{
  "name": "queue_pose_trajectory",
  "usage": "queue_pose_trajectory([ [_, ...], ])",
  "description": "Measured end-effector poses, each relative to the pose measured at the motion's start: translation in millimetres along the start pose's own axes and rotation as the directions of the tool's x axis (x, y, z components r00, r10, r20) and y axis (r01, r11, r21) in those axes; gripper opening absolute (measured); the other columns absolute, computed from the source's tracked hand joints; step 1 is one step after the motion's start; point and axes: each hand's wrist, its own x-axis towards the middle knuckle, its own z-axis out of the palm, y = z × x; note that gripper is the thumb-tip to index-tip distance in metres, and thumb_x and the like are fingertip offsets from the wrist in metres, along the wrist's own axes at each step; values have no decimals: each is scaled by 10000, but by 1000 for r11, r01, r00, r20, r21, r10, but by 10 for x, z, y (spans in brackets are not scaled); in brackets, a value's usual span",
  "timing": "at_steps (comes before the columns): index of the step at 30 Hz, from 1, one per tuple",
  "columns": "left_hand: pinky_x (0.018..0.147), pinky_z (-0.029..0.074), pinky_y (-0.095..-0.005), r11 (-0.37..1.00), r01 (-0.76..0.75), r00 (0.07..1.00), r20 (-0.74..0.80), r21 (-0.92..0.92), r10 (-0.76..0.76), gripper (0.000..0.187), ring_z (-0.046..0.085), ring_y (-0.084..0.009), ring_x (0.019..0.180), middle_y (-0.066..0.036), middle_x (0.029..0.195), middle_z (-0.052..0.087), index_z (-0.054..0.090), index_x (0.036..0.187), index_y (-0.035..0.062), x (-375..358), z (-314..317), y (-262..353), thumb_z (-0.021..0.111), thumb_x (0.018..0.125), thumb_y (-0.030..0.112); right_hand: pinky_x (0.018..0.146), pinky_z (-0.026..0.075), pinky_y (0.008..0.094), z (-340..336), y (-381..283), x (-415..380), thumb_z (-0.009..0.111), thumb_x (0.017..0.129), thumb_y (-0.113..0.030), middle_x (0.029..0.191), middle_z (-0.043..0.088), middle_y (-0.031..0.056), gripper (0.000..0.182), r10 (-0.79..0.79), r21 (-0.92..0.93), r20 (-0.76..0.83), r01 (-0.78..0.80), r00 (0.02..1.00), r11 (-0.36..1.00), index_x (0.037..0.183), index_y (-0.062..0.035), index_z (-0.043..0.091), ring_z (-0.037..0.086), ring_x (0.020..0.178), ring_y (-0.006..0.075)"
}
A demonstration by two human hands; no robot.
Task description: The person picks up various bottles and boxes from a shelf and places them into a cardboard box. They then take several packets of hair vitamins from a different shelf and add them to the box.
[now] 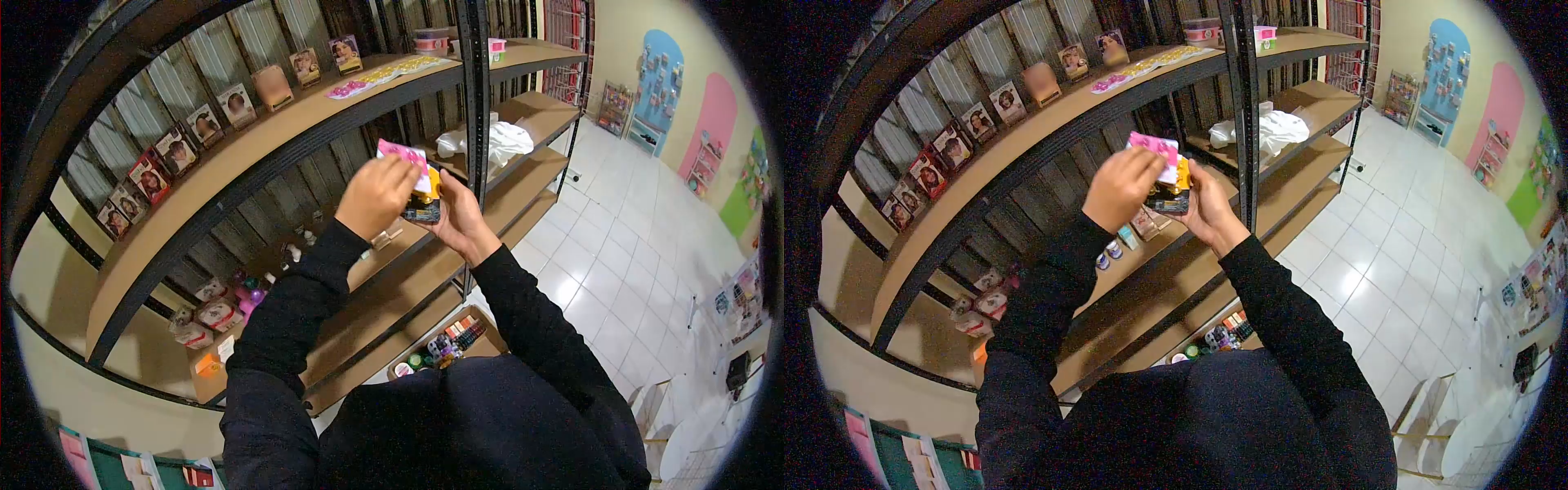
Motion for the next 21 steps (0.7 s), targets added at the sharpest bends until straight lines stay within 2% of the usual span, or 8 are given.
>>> queue_pose_trajectory([
  [5,887,454,-388,970,48,995,100,-237,-25,362,570,-292,1006,-130,1039,597,571,1100,-5,-31,117,163,596,776,155,774,529,350,-202,3,14,464,959,-311,991,636,71,298,-18,-60,-54,15,998,998,1081,-62,573,637,862,192],
  [6,910,445,-401,958,62,992,119,-280,-29,375,568,-306,1014,-134,1054,596,564,1117,-4,-22,111,178,607,790,174,739,529,343,-243,-9,-3,519,935,-239,930,645,70,219,-25,-6,-53,25,998,1000,1022,-54,599,638,825,183],
  [10,963,402,-430,877,86,988,157,-473,-12,487,542,-349,1072,-158,1103,596,562,1132,1,48,92,216,644,805,352,735,528,330,-355,-78,-89,547,891,-123,938,642,79,174,-64,-48,-111,59,992,997,1030,-25,587,637,827,188],
  [13,956,406,-434,913,118,991,97,-390,-87,444,537,-340,1089,-171,1104,599,580,1115,16,230,81,66,631,817,341,743,527,328,-460,-120,-58,540,881,-100,932,641,74,169,-55,-15,-119,53,991,998,1028,-27,584,636,823,191],
  [14,900,433,-416,941,130,991,26,-313,-128,396,560,-323,1037,-159,1023,623,615,1044,18,315,133,-55,634,795,325,749,527,335,-461,-154,-71,540,857,-78,932,642,69,171,-71,-41,-147,65,987,997,1016,-29,580,637,818,189],
  [17,888,442,-434,948,290,957,16,-133,-291,446,557,-330,1025,-178,1069,597,565,1112,5,519,241,-522,648,769,277,755,527,342,-600,-240,-100,539,838,-73,928,642,65,171,-74,-76,-180,61,981,995,1000,-37,580,639,816,188],
  [19,928,426,-444,909,407,902,119,92,-416,530,507,-343,1117,-203,1186,546,501,1216,0,560,375,-872,617,810,322,782,528,342,-707,-263,-108,526,791,-39,917,641,64,206,-62,-50,-190,54,980,997,990,-30,578,641,814,199],
  [21,1025,349,-451,846,517,814,232,132,-533,640,405,-369,1246,-249,1334,430,443,1306,12,586,545,-1239,526,860,464,792,530,347,-707,-303,-158,512,768,-13,910,640,63,228,-60,-43,-219,52,974,998,986,-26,578,642,810,206],
])
